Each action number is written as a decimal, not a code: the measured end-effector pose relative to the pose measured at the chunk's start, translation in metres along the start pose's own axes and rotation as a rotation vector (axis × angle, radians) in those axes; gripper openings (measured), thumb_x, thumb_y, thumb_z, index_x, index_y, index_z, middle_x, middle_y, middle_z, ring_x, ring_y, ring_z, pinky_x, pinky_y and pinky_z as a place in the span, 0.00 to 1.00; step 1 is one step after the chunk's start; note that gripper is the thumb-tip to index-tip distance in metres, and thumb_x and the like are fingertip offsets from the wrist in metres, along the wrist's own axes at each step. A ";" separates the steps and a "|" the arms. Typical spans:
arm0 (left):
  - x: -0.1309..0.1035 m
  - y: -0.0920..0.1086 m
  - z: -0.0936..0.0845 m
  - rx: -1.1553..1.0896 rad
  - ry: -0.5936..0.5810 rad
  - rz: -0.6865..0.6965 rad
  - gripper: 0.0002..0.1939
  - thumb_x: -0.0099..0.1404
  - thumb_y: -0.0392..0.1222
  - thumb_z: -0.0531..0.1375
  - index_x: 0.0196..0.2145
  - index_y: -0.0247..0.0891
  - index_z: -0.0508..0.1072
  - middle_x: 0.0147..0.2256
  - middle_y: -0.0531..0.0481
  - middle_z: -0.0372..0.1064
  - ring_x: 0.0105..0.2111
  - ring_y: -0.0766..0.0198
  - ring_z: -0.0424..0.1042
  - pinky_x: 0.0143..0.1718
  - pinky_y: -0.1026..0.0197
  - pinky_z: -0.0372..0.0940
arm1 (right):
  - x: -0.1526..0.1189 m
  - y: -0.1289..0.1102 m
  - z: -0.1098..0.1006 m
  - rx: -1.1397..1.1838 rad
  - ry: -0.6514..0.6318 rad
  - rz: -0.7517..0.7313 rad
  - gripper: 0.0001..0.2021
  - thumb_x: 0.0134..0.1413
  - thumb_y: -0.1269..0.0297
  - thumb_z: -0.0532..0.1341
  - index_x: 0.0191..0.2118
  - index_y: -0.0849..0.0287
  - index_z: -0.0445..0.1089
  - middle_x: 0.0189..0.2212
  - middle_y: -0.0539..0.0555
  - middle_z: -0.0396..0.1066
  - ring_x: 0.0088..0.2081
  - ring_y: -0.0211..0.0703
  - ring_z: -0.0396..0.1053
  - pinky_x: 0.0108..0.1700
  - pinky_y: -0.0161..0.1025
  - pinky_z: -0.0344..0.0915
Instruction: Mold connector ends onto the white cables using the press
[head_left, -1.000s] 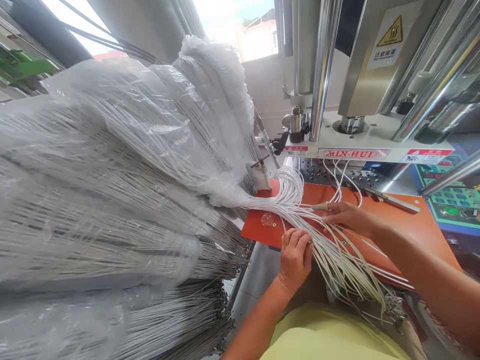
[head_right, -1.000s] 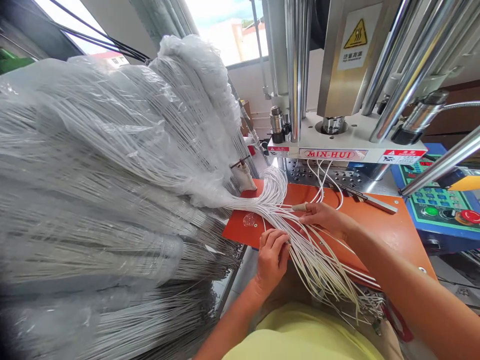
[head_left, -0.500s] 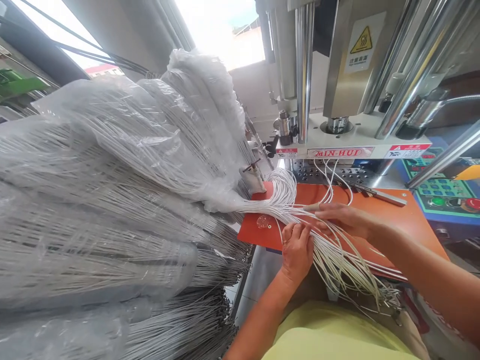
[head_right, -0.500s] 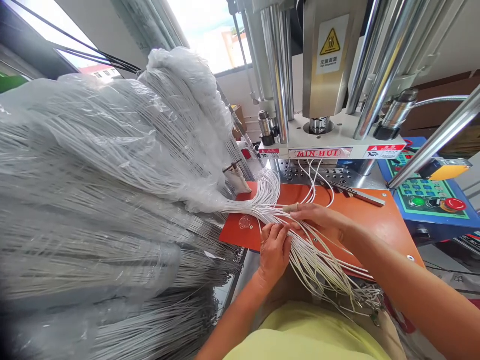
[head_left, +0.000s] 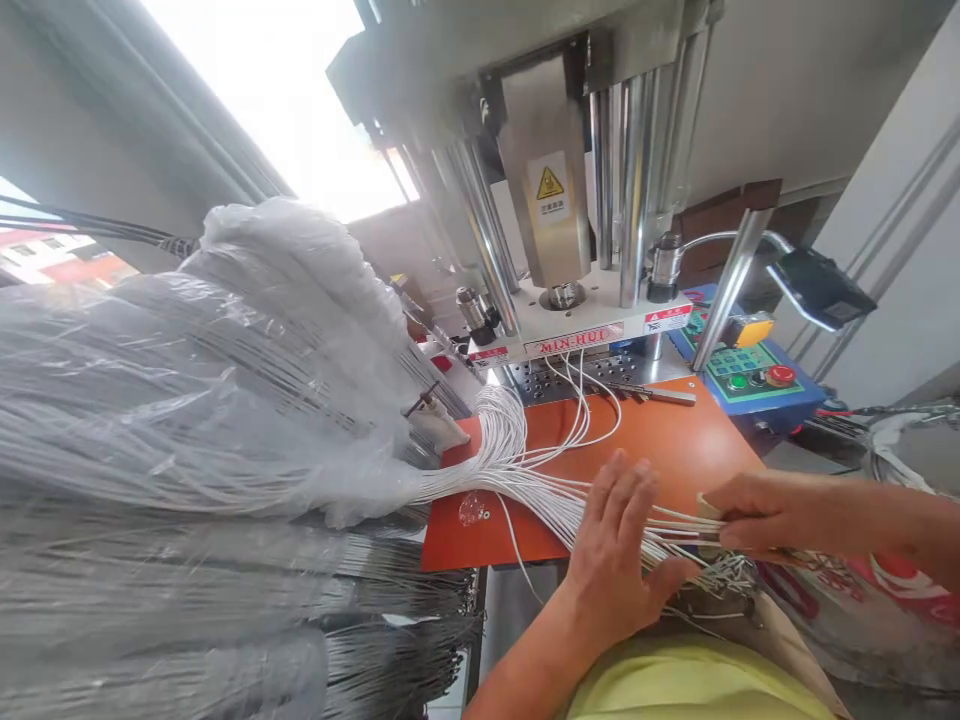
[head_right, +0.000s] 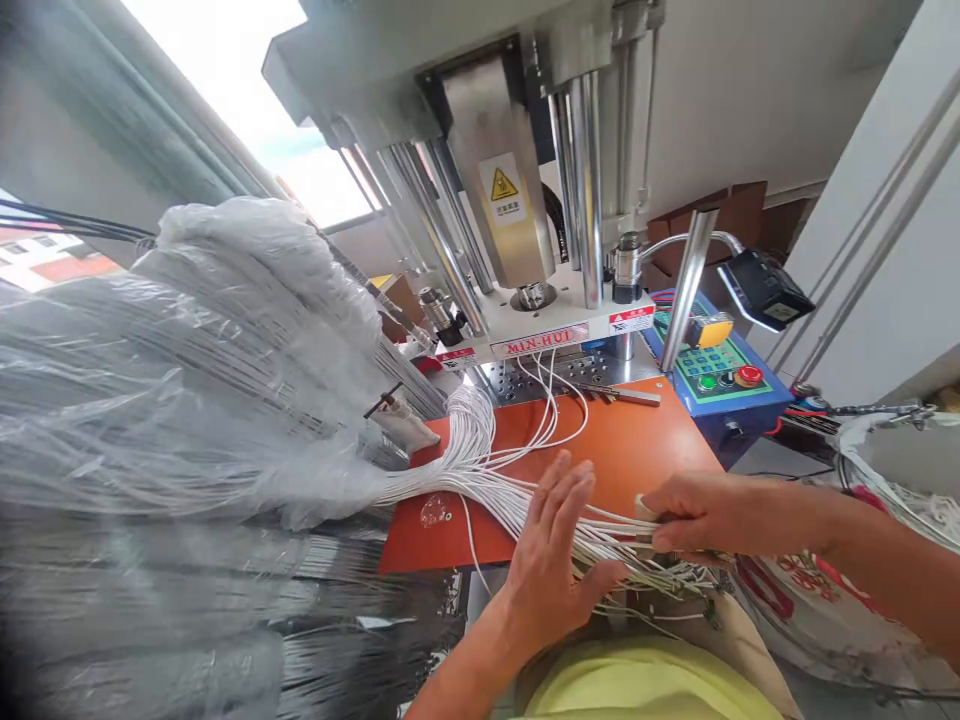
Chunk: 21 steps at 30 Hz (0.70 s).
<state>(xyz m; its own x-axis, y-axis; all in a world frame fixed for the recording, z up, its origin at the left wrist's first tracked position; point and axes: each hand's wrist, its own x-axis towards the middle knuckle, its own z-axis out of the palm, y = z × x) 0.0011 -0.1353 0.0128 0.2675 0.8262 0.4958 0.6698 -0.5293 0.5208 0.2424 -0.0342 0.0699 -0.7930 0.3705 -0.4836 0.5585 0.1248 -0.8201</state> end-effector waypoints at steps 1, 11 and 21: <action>0.012 0.006 0.003 -0.080 -0.159 -0.027 0.32 0.66 0.49 0.58 0.64 0.38 0.54 0.48 0.39 0.72 0.46 0.51 0.71 0.45 0.54 0.64 | 0.002 -0.012 -0.006 0.000 -0.060 -0.032 0.13 0.61 0.53 0.56 0.31 0.57 0.67 0.21 0.46 0.63 0.22 0.34 0.58 0.26 0.33 0.57; 0.003 -0.004 0.030 -0.796 -0.618 -0.761 0.15 0.64 0.54 0.56 0.32 0.38 0.69 0.19 0.54 0.64 0.17 0.68 0.61 0.21 0.66 0.55 | 0.054 0.009 -0.029 -0.214 -0.111 -0.070 0.24 0.44 0.67 0.63 0.52 0.60 0.69 0.28 0.47 0.69 0.24 0.35 0.65 0.25 0.32 0.61; 0.019 -0.009 0.041 -1.346 -0.304 -1.070 0.21 0.56 0.54 0.66 0.36 0.33 0.69 0.18 0.58 0.59 0.12 0.78 0.47 0.14 0.68 0.36 | 0.061 0.022 -0.062 -0.289 0.386 -0.430 0.28 0.56 0.68 0.57 0.62 0.42 0.62 0.57 0.51 0.67 0.58 0.51 0.63 0.57 0.46 0.59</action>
<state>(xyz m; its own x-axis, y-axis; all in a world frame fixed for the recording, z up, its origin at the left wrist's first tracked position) 0.0286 -0.1069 -0.0111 0.3444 0.8082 -0.4777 -0.3285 0.5804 0.7451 0.2213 0.0479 0.0417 -0.8461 0.5298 0.0583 0.2966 0.5589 -0.7744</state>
